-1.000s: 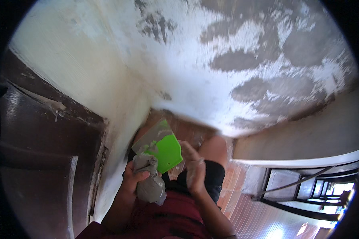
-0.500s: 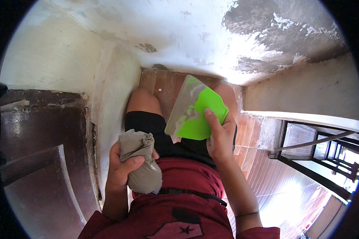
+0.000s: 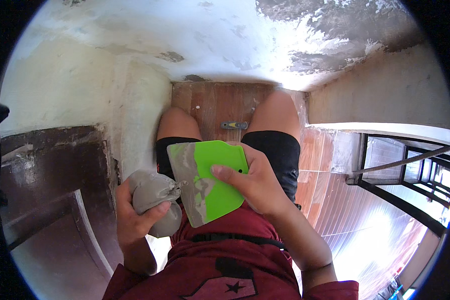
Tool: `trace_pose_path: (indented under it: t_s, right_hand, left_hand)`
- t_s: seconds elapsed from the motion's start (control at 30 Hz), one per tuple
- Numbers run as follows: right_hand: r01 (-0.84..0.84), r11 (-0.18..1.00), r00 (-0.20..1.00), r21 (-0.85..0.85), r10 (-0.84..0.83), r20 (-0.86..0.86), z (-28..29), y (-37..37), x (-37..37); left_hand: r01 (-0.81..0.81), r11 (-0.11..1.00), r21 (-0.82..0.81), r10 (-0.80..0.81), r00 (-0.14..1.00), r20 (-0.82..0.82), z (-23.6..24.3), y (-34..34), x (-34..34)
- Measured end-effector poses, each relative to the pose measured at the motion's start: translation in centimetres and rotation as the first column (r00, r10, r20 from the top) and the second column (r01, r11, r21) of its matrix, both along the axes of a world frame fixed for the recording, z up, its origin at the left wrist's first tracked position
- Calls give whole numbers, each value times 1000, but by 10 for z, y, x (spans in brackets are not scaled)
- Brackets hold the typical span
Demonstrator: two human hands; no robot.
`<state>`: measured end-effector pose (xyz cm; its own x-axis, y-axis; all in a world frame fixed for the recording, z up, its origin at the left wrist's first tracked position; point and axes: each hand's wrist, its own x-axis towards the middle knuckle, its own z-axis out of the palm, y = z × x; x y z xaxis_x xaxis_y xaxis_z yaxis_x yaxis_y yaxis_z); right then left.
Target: The person kneels on a tiled floor and uses a green plastic trowel to apply and smooth gray plaster onto a damaged wall. They repeatedly scoop plaster from a lump in their left hand onto the trowel, spread it across the wall surface, and occasionally wipe the trowel clean.
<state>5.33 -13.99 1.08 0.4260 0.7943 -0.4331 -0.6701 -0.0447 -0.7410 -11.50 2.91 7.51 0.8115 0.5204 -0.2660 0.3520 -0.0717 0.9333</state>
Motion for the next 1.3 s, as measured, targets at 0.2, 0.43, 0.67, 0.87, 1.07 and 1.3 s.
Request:
trace_pose_path:
  t_s: [0.2,0.43,0.67,0.87,1.07,1.3]
  right_hand:
    - [11,1000,998,6,-11,-56,3,2,6]
    - [-22,1000,993,15,24,-119,5,3,4]
    - [-65,998,981,-2,64,-181,6,3,6]
    - [-78,997,955,15,79,-287,6,2,7]
    - [-49,999,918,-10,41,-395,5,1,2]
    - [-75,997,887,32,81,-455,6,-5,1]
  left_hand:
    - [36,940,338,-23,999,-43,4,-2,1]
    - [31,973,230,-24,999,-32,7,-3,2]
    - [319,840,439,-338,941,-37,11,12,-7]
    - [308,823,477,-331,943,-39,9,15,1]
    - [193,861,471,-193,980,-48,9,9,3]
    - [211,834,510,-215,975,-52,8,10,4]
